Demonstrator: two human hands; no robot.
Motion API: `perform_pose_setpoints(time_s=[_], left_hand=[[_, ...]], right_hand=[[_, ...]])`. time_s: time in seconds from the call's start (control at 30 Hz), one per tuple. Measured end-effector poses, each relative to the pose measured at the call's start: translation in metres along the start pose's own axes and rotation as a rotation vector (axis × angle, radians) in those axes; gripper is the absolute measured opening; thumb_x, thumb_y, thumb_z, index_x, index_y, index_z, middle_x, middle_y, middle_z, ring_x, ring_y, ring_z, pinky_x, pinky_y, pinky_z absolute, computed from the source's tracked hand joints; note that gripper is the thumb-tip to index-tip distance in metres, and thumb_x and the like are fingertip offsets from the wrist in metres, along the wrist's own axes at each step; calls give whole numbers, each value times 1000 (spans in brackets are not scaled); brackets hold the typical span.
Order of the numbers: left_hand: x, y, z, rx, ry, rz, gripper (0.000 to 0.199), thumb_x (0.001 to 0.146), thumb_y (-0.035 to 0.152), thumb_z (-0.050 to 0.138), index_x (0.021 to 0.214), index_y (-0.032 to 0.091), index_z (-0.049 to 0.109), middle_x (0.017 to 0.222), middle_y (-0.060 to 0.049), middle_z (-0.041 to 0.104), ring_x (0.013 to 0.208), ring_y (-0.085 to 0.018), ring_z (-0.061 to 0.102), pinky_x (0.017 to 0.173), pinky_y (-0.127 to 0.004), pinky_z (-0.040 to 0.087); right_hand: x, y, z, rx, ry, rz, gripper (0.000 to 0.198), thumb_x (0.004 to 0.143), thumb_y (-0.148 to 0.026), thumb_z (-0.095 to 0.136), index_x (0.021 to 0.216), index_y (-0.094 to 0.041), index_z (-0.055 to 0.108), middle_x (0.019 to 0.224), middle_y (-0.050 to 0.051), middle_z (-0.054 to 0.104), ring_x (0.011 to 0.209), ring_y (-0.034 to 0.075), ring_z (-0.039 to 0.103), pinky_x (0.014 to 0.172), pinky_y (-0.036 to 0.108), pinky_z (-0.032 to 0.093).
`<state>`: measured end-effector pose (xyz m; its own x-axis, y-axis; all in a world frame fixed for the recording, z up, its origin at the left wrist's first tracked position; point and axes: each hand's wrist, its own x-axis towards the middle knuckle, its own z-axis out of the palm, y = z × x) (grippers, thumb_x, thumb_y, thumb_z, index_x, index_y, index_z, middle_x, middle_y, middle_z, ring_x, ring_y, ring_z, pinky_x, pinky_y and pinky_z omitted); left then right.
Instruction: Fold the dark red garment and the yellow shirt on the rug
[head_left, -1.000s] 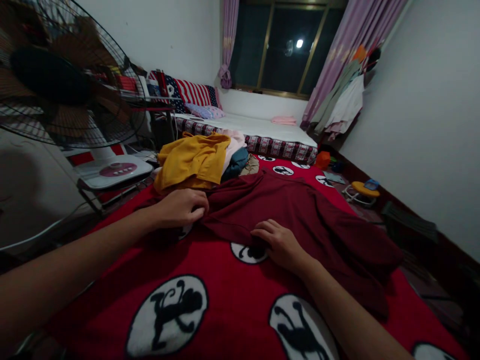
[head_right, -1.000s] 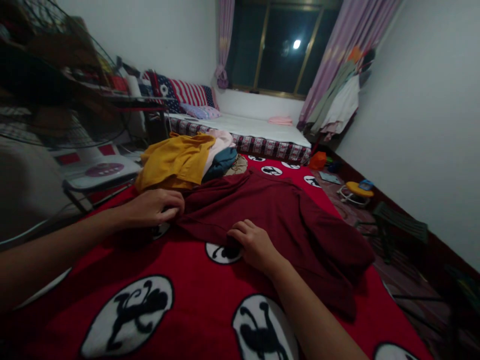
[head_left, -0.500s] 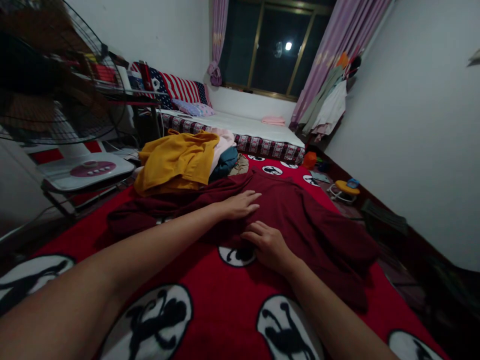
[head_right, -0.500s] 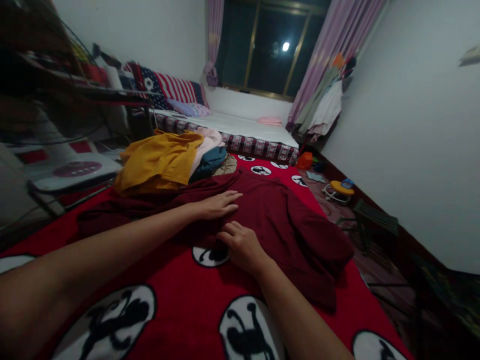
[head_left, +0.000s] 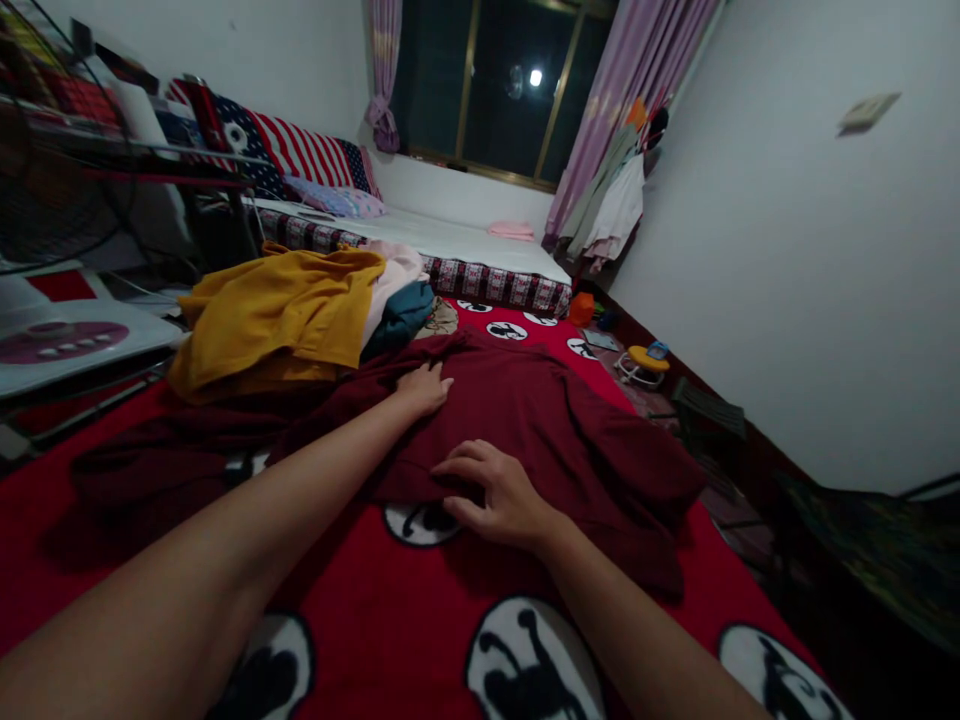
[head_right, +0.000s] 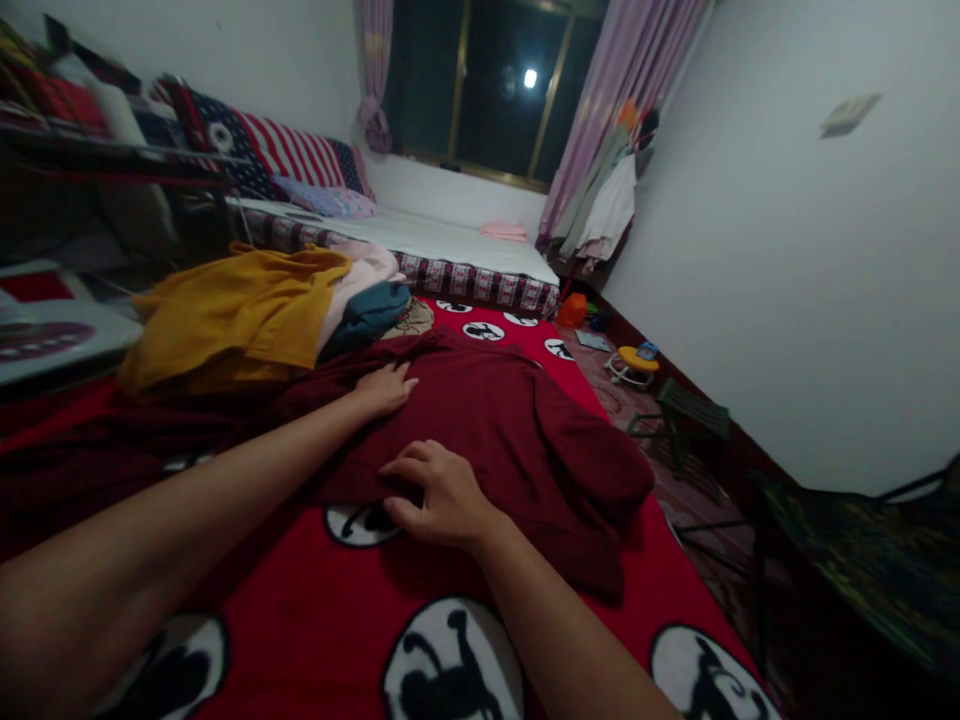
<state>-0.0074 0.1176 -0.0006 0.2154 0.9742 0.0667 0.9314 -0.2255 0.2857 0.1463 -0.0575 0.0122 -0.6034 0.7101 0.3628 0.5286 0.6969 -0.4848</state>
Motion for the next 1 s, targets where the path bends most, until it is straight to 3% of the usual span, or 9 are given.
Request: perform_pose_setpoints(time_s=[0.1,0.17,0.3,0.37,0.53,0.63,0.73,0.87,1.0], left_hand=[[-4,7,5,8,7,-32,71,92,57,27,148,13,33,148,-21,38,127,-40,47,99,-52,41],[-5,7,6,10,15,-35,71,92,59,26,148,16,32,148,-19,39,126,-39,48,98,-50,42],[-6,3,7,14,42,-21,68,93,58,25,148,18,33,147,-17,41,126,-36,50,99,-47,43],[-7,3,8,6,68,7,66,94,56,26,146,18,36,146,-17,43,124,-36,52,98,-47,44],[-11,4,11,-22,201,300,51,96,46,32,136,19,52,147,-11,43,133,-26,44,109,-35,35],[-11,5,13,-10,127,428,53,96,49,33,139,21,49,149,-9,40,140,-23,33,114,-36,27],[-10,5,13,23,37,397,63,93,61,33,144,25,42,155,-8,29,144,-26,24,115,-44,23],[-10,8,13,50,3,339,68,89,67,33,146,29,37,157,-5,23,145,-28,19,115,-49,21],[-10,9,13,44,11,332,69,88,67,34,146,29,38,157,-5,24,145,-29,20,114,-50,22]], right_hand=[[1,16,-14,190,135,132,35,90,-39,55,121,-23,60,119,6,62,110,18,58,96,31,45],[-3,44,-31,176,252,305,42,94,-43,47,127,-20,56,130,10,58,121,20,53,105,36,40],[-26,114,-68,-123,337,783,52,94,-39,41,138,-12,44,146,16,43,138,24,37,115,43,27],[-39,138,-81,-303,277,888,55,91,-34,48,140,-10,40,148,17,40,140,25,33,115,43,26],[-39,142,-93,-634,207,939,50,90,-29,51,134,-7,45,138,21,48,131,28,45,106,39,38],[-27,134,-98,-762,225,1077,52,90,-35,53,133,-7,45,130,22,52,119,31,55,94,39,47],[-17,136,-104,-843,138,1165,41,92,-31,49,125,-7,52,122,24,57,111,32,61,87,41,50],[2,150,-120,-832,18,1175,28,90,-18,48,112,-9,63,114,23,64,110,30,62,90,41,48],[36,164,-133,-826,4,1164,35,89,-29,55,117,-8,61,119,25,62,113,33,60,90,42,47]])
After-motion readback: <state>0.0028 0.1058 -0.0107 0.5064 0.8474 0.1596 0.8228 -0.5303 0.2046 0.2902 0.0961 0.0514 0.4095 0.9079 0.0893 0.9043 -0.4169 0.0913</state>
